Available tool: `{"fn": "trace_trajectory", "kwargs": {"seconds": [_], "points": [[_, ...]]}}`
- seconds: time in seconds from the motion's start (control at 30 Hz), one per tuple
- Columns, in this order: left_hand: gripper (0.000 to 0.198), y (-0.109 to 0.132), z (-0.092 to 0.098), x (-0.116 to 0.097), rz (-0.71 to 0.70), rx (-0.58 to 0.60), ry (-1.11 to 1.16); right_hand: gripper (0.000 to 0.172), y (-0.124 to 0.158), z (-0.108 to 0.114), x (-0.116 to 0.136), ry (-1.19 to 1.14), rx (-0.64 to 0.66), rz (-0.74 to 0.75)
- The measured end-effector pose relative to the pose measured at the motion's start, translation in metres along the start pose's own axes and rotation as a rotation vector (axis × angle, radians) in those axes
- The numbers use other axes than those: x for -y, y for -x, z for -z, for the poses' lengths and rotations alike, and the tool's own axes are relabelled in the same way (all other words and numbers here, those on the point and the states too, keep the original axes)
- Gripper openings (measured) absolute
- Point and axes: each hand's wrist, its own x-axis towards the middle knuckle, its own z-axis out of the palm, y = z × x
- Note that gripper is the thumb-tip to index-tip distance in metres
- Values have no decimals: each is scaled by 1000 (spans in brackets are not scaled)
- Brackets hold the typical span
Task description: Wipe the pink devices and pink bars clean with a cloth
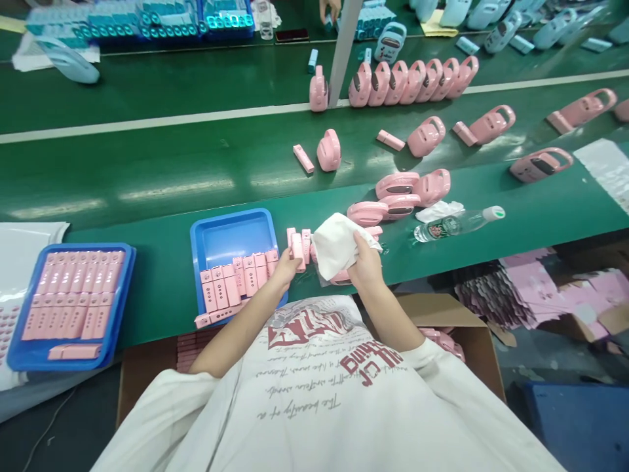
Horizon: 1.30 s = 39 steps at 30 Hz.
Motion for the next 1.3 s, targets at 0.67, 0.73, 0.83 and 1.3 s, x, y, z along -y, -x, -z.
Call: {"fn": "trace_trajectory", "kwargs": {"seconds": [0.67,0.73,0.83,1.3], "points": [[42,30,105,21,-6,-407,-660,19,-9,11,-13,15,60,-43],[36,30,109,15,-23,-423,-637,19,-10,11,-14,34,76,-38],[31,37,116,-1,-71,-406,-576,20,-12,12,-15,33,39,-14],[72,77,19,-68,-168,204,274,36,20,-23,-33,664,952,476]]}}
